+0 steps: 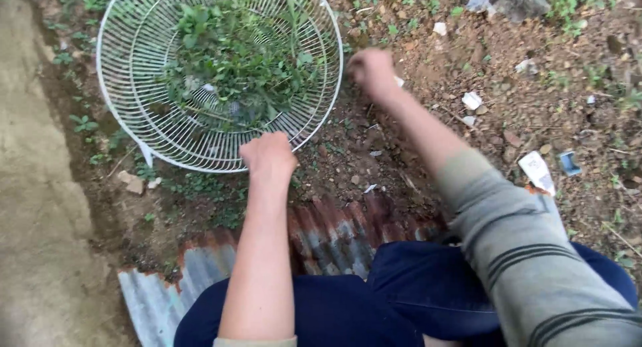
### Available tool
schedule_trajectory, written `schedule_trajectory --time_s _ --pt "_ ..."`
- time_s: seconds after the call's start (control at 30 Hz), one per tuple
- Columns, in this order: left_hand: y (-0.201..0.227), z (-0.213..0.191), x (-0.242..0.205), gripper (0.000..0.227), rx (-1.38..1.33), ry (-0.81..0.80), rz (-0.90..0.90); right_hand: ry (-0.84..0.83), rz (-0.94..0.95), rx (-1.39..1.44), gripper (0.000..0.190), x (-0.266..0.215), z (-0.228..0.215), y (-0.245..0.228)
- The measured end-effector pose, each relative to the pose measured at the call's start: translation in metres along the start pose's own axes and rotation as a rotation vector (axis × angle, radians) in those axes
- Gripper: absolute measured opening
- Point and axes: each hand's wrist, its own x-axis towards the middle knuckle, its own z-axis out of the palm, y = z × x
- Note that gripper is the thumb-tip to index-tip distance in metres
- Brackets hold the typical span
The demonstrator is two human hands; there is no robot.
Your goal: The person picks weeds by hand from the ground and places them into a wire fan guard used as a basket.
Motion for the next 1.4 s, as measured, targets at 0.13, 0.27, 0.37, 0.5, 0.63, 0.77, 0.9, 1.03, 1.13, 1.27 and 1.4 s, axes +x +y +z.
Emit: schedule_trajectory --time_s 0.13,0.27,0.37,0.5,0.63,0.77,0.9,1.03,1.13,1.27,1.4 --pt "0.008 0.0 -0.003 0.018 -0.1 0.108 -0.01 0.274 -0.026 0.128 0.014 -0.002 -0.032 -0.03" --pt "0.004 -0.005 -0.001 0.021 -0.134 0.171 -0.001 -0.086 -0.315 0.229 0.041 -0.042 -0.06 -0.089" --pt "0.008 0.007 0.005 0.018 -0.129 0.156 0.001 -0.084 0.014 0.163 0.027 -0.082 -0.06 -0.081" --pt "0.013 0.006 0.002 0.019 -0.121 0.176 0.034 -0.188 0.031 0.054 0.026 -0.103 -0.012 -0.035" --pt "0.012 0.003 0.0 0.019 -0.132 0.155 0.03 -0.082 -0.115 -0.169 0.025 -0.112 0.009 -0.034" --pt "0.013 0.002 0.004 0.02 -0.123 0.165 0.059 -0.022 -0.109 -0.171 0.012 -0.113 0.016 -0.035" --pt "0.011 0.005 0.007 0.018 -0.12 0.161 0.034 -0.122 0.032 0.041 0.008 -0.103 0.01 -0.049" --pt "0.013 0.0 0.004 0.015 -0.095 0.073 0.026 -0.059 -0.2 0.08 0.007 -0.095 0.028 -0.053" --pt "0.014 -0.002 0.001 0.016 -0.117 0.107 0.028 0.108 -0.476 0.031 0.029 -0.103 0.026 -0.073" --pt "0.014 -0.004 -0.002 0.015 -0.102 0.077 0.035 0.065 -0.34 0.076 0.023 -0.094 0.038 -0.062" --pt "0.014 -0.003 -0.001 0.02 -0.114 0.102 0.041 -0.028 -0.369 0.057 0.019 -0.085 0.04 -0.055"
